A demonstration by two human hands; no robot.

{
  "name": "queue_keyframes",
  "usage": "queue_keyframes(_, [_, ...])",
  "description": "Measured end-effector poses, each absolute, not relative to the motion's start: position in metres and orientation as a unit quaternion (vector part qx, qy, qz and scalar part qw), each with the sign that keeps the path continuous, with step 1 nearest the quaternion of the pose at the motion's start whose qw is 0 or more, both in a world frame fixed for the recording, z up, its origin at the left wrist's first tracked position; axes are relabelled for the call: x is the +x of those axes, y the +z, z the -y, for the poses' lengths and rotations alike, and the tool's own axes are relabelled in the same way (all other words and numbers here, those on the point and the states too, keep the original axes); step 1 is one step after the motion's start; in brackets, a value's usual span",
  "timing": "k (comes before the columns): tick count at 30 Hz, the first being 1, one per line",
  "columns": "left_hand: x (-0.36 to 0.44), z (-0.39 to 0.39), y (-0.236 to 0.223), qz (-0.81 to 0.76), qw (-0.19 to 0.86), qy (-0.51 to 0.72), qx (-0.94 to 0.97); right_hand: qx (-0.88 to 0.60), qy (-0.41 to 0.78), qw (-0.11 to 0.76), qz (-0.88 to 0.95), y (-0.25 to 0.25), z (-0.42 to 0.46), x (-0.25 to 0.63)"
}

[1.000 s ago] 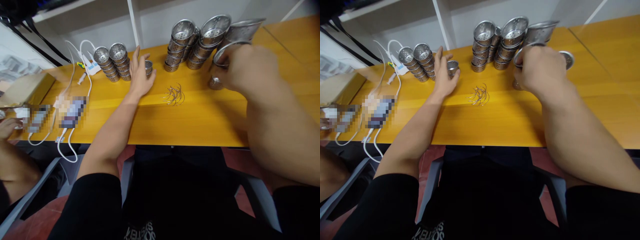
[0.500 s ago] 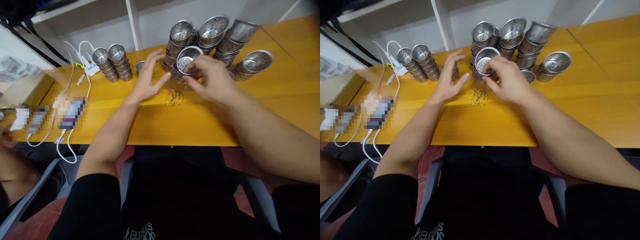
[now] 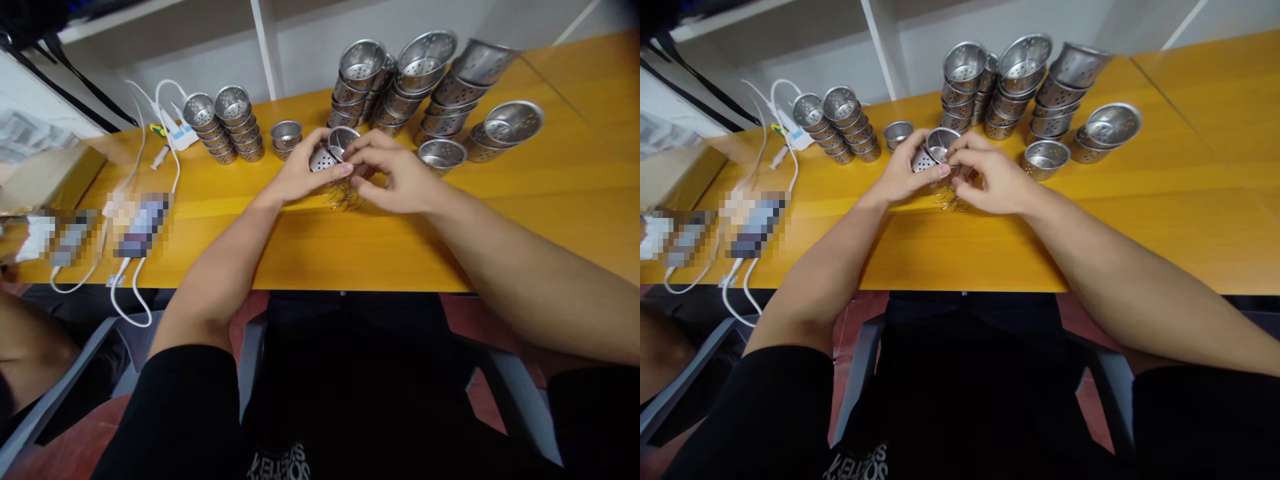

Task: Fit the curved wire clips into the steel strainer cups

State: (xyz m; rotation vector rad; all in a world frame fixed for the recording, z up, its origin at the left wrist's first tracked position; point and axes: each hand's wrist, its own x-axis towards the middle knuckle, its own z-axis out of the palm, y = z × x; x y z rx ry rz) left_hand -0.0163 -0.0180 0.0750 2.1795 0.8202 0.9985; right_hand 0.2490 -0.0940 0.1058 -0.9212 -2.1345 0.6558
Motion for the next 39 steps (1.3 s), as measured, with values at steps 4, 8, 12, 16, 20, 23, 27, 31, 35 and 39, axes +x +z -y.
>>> queue_keyframes(4, [-0.022, 0.019, 0.080, -0.295, 0.319, 0.367, 0.823, -0.382, 0.237, 0.318, 0.835, 0.108, 0.093, 0.255])
queue_keyframes(8, [-0.027, 0.019, 0.083, -0.292, 0.334, 0.353, 0.823, -0.392, 0.234, 0.293, 0.840, 0.109, 0.093, 0.257])
queue_keyframes(12, [-0.031, 0.013, 0.079, -0.289, 0.361, 0.336, 0.821, -0.387, 0.236, 0.291, 0.842, 0.108, 0.093, 0.260])
queue_keyframes(16, [-0.033, 0.008, 0.073, -0.291, 0.365, 0.337, 0.817, -0.347, 0.214, 0.323, 0.854, 0.106, 0.089, 0.264])
queue_keyframes(20, [-0.034, 0.005, 0.070, -0.294, 0.367, 0.342, 0.814, -0.359, 0.201, 0.319, 0.854, 0.105, 0.085, 0.265])
queue_keyframes(23, [-0.035, 0.004, 0.070, -0.293, 0.370, 0.342, 0.812, -0.373, 0.192, 0.314, 0.852, 0.105, 0.083, 0.263])
queue_keyframes(27, [-0.035, 0.005, 0.070, -0.293, 0.369, 0.344, 0.812, -0.372, 0.179, 0.309, 0.857, 0.102, 0.081, 0.263])
queue_keyframes(31, [-0.036, 0.006, 0.071, -0.293, 0.360, 0.343, 0.817, -0.327, 0.173, 0.342, 0.864, 0.100, 0.079, 0.264])
queue_keyframes(35, [-0.037, 0.005, 0.070, -0.291, 0.359, 0.345, 0.817, -0.332, 0.174, 0.349, 0.859, 0.101, 0.080, 0.263])
queue_keyframes(39, [-0.038, 0.006, 0.072, -0.295, 0.359, 0.348, 0.814, -0.347, 0.179, 0.344, 0.854, 0.103, 0.083, 0.261])
